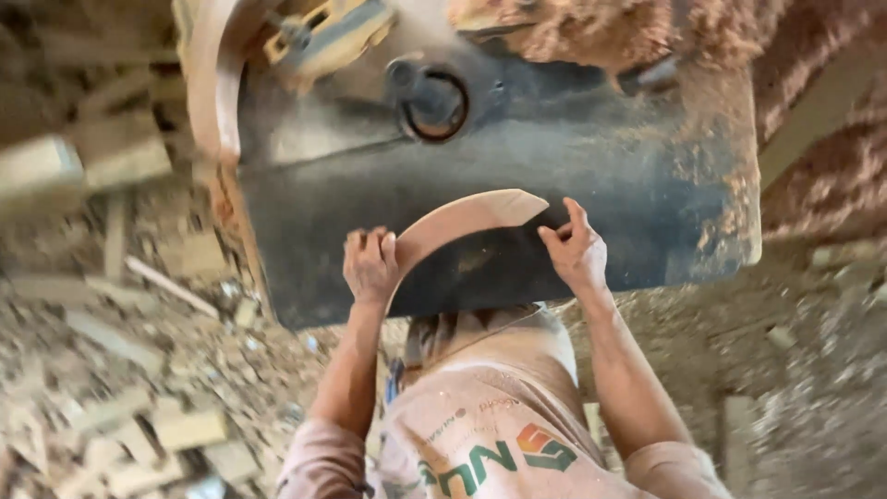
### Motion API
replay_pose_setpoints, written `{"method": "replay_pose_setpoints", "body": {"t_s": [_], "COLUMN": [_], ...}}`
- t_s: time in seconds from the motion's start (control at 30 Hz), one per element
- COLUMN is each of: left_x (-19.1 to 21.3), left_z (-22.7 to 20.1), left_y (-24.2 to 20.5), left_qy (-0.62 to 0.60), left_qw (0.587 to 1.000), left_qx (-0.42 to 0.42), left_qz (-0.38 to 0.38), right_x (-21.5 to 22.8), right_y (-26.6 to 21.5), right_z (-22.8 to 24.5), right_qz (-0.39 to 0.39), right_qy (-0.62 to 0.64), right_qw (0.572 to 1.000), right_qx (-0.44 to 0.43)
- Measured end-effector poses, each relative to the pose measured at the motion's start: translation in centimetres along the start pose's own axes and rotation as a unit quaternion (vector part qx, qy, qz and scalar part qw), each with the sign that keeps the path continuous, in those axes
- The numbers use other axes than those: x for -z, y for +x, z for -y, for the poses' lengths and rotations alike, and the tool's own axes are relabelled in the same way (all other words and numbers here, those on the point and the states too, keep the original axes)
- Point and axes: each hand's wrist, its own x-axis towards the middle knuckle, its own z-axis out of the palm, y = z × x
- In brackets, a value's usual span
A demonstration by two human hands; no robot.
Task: Shaping the edges of curved wooden pieces using a spindle shaper machine
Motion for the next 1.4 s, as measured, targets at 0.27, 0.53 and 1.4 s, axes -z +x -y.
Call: {"method": "replay_pose_setpoints", "body": {"t_s": [0.27,0.53,1.4], "left_x": [-0.1,0.6,0.3], "left_z": [-0.4,9.1,11.8], "left_y": [-4.9,-5.7,-4.6], "left_qy": [-0.039,0.064,0.099], "left_qw": [0.996,0.987,0.989], "left_qx": [0.051,0.131,0.098], "left_qz": [0.064,0.062,0.052], "right_x": [-0.9,-6.5,-3.9], "right_y": [2.3,-1.6,-4.7], "right_z": [-1.5,-1.1,2.9], "right_qz": [0.018,0.093,0.293], "right_qy": [-0.036,-0.007,-0.133], "right_qw": [0.992,0.937,0.902], "right_qx": [0.119,0.337,0.288]}}
